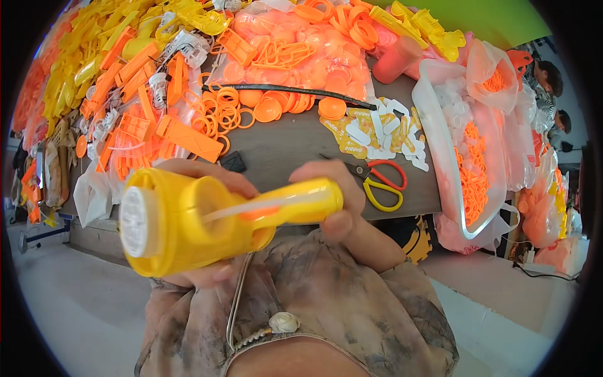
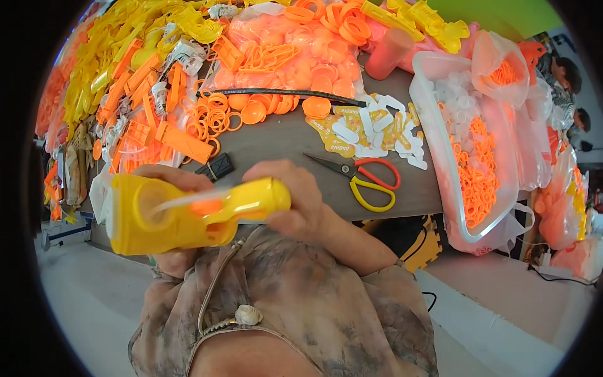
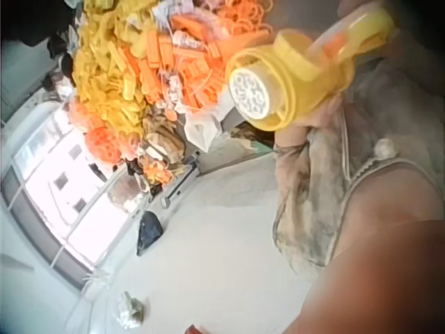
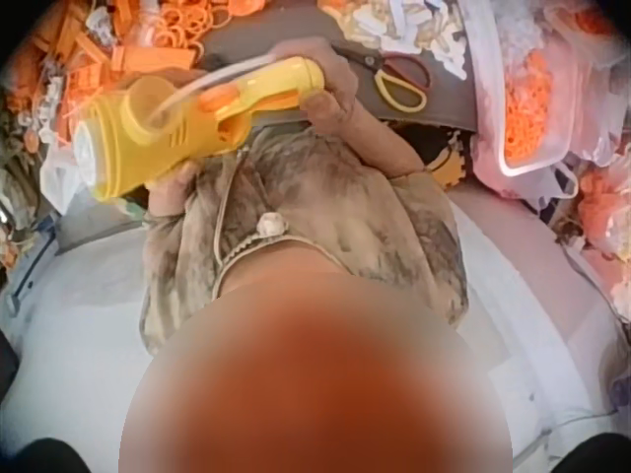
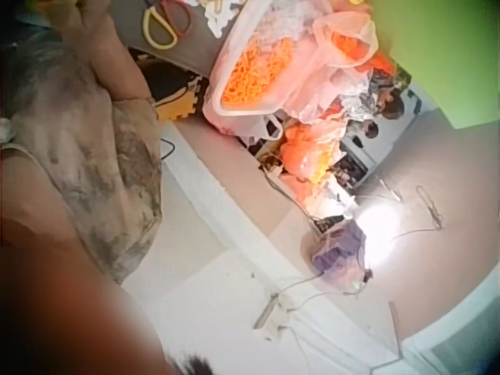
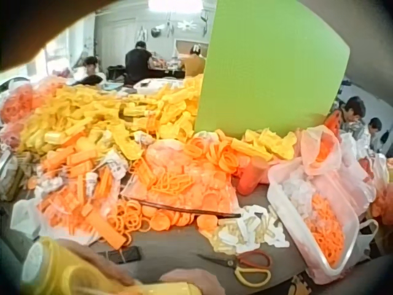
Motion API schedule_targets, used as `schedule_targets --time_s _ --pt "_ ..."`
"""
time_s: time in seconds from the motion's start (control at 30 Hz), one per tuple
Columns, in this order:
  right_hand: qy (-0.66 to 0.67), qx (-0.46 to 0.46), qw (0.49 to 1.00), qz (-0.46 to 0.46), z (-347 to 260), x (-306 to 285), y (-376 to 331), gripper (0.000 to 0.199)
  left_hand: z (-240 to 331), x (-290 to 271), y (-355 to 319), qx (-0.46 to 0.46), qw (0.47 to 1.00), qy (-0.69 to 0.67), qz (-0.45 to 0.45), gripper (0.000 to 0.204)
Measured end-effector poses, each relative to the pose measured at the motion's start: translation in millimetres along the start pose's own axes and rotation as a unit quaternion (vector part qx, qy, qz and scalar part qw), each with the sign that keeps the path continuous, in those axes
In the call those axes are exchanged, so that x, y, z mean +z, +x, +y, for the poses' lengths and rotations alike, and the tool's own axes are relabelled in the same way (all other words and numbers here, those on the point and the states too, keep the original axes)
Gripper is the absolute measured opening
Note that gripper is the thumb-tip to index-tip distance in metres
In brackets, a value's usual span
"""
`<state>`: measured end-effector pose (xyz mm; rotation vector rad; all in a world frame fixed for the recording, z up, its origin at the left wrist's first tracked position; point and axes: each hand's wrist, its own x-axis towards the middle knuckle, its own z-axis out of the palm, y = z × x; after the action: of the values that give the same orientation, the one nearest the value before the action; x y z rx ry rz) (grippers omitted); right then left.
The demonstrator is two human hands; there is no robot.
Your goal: Assembling the internal and external components of a yellow plastic toy bubble gun at a factory workbench.
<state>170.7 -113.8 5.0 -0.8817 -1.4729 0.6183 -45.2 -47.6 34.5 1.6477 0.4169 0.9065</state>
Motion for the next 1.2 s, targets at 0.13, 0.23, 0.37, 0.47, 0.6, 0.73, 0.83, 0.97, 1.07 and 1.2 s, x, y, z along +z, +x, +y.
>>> schedule_targets --time_s 0.13,0.23,0.37,0.47,0.6,0.73,0.83,0.97,1.07,1.2 --pt "-0.061 0.086 0.992 -0.064 -17.4 5.7 5.4 0.061 -41.4 -1.0 15.8 -0.057 0.88 -0.455 0.124 0.079" --pt "-0.063 0.227 0.965 -0.114 5.7 -15.3 26.1 0.048 -43.8 3.1 32.0 -0.082 0.912 -0.304 0.264 0.071" --pt "-0.354 0.143 0.923 -0.041 44.4 -58.7 43.2 0.025 -60.4 -8.5 33.6 -0.066 0.939 -0.207 0.268 0.061" --pt "-0.54 0.104 0.832 -0.07 70.6 -67.0 37.2 0.016 -59.9 -9.2 39.7 -0.066 0.918 -0.241 0.309 0.053" --pt "-0.513 0.108 0.849 -0.071 77.1 -60.9 35.4 0.017 -60.1 -7.6 40.5 -0.074 0.917 -0.233 0.316 0.049" --pt "-0.449 0.109 0.883 -0.085 65.7 -56.6 34.7 0.019 -60.4 -7.8 42.1 -0.075 0.917 -0.237 0.311 0.047" --pt "-0.461 0.058 0.872 -0.152 66.4 -58.0 33.2 0.018 -62.1 -6.6 43.3 -0.079 0.912 -0.243 0.321 0.046" --pt "-0.448 0.059 0.875 -0.174 64.5 -65.9 31.7 0.022 -63.5 -8.0 42.3 -0.084 0.917 -0.239 0.31 0.047" --pt "-0.444 0.075 0.874 -0.181 63.9 -71.4 31.0 0.028 -62.8 -9.1 43.0 -0.08 0.917 -0.242 0.307 0.047" --pt "-0.423 0.076 0.891 -0.148 55.3 -74.8 39.9 0.027 -59.5 -8.2 44.5 -0.077 0.914 -0.24 0.317 0.048"
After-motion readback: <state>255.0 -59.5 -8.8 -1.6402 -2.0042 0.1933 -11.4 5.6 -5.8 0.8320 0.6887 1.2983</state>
